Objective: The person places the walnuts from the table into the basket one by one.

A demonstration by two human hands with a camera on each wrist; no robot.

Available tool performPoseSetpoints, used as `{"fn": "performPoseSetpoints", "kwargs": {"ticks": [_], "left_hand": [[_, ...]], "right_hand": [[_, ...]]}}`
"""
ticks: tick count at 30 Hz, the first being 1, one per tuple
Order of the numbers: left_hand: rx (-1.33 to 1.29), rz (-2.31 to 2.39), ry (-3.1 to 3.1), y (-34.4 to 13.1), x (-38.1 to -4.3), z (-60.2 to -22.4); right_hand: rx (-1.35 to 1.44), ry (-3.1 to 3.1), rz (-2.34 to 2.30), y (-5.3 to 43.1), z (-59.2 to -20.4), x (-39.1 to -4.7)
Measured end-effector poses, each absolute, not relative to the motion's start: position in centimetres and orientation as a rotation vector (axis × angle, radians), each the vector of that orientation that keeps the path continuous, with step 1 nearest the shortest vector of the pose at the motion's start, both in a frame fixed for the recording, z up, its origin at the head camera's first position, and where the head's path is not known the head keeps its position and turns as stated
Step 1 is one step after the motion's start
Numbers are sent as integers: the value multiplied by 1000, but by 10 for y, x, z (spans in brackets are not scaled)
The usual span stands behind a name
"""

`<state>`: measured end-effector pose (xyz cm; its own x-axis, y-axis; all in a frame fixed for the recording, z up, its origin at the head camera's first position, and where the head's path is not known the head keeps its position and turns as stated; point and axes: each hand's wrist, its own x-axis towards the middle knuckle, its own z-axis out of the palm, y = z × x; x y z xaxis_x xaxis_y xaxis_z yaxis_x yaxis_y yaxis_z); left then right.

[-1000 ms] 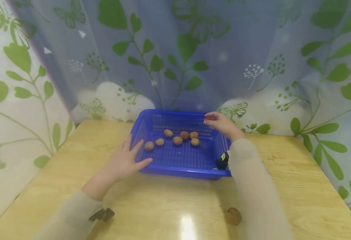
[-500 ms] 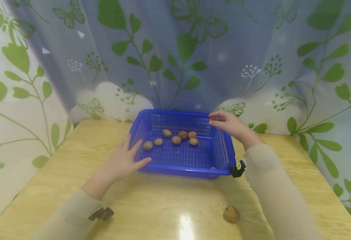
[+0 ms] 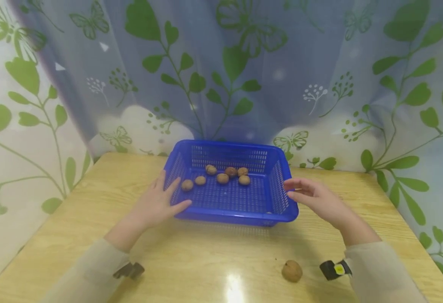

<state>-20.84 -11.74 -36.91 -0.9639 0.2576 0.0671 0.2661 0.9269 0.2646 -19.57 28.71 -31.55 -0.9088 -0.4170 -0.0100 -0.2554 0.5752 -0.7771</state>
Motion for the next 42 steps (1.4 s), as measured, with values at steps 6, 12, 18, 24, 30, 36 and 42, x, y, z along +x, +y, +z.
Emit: {"fn": "performPoseSetpoints", "kwargs": {"ticks": [6,12,18,24,30,36,42], "left_hand": [[-405,-433,-3048,-119,-209,-372],[-409,-432,-3065,-117,-210,-370],[-413,-440,-3055,-117,-210,-370],[-415,-451,-3049,-117,-210,-371],[-402,-457,-3056,-117,-209,-370],[-408,-456,-3061,-116,-208,-369],[-414,-453,-3061,-116,-208,-368]], "right_hand": [[-593,2532,-1297,293,-329,-167],[-626,2454,-1337,303,-345,-146],[-700,2347,-1255,310,-370,-138],[-785,2391,-1163,308,-394,-137],[-843,2427,-1098,303,-406,-138],[-787,2391,-1059,300,-408,-135],[-722,2359,-1005,301,-405,-134]]}}
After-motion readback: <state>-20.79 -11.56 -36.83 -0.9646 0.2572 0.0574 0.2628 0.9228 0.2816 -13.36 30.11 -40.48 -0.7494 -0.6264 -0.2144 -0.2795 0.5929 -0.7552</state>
